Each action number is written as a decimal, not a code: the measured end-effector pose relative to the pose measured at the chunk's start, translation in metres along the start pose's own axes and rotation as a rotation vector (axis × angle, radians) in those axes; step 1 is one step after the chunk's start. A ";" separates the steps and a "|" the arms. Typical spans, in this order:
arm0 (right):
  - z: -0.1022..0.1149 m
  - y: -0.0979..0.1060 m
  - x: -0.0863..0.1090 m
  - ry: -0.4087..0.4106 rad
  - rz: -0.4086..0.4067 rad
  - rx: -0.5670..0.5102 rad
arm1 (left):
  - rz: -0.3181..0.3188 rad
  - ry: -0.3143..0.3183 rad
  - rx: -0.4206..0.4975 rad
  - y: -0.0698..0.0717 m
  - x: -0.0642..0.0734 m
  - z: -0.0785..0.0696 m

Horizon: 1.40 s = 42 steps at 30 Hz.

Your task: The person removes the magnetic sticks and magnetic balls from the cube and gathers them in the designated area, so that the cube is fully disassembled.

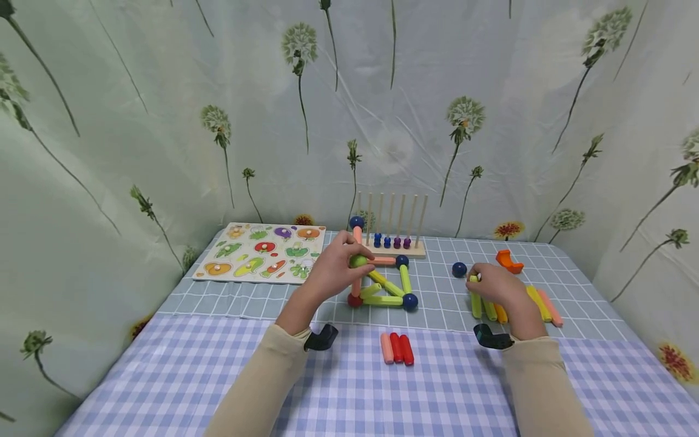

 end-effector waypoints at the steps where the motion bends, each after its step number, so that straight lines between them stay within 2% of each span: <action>1: -0.003 0.000 -0.001 -0.009 -0.006 -0.004 | 0.000 0.000 -0.002 0.000 0.000 0.000; 8: -0.019 -0.005 -0.011 -0.027 -0.086 -0.009 | -0.001 -0.004 -0.010 0.000 0.000 0.000; 15: -0.029 -0.013 -0.018 -0.021 -0.113 -0.007 | 0.003 -0.004 -0.007 0.000 -0.001 0.000; 22: -0.031 -0.015 -0.020 -0.034 -0.124 -0.002 | 0.002 -0.001 -0.001 0.000 -0.001 0.000; 26: -0.025 -0.012 -0.019 -0.016 -0.137 -0.024 | 0.004 -0.002 0.000 0.000 0.000 0.000; 30: -0.003 -0.004 -0.016 0.048 -0.174 -0.085 | 0.009 0.002 0.005 -0.001 0.000 0.000; 35: 0.050 -0.003 -0.011 0.209 -0.199 -0.157 | 0.013 0.019 0.027 0.000 -0.001 0.002; 42: 0.130 -0.036 0.007 0.473 -0.063 -0.202 | 0.022 0.012 0.019 0.000 -0.001 0.004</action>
Point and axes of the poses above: each hand's wrist, its own x-axis away from the middle knuckle, its own y-axis out of the back of the hand, z = x × y, the point moved 9 cm from there along -x, towards the middle knuckle, and after that the axes turned 2 degrees about -x, right-handed, at the moved point
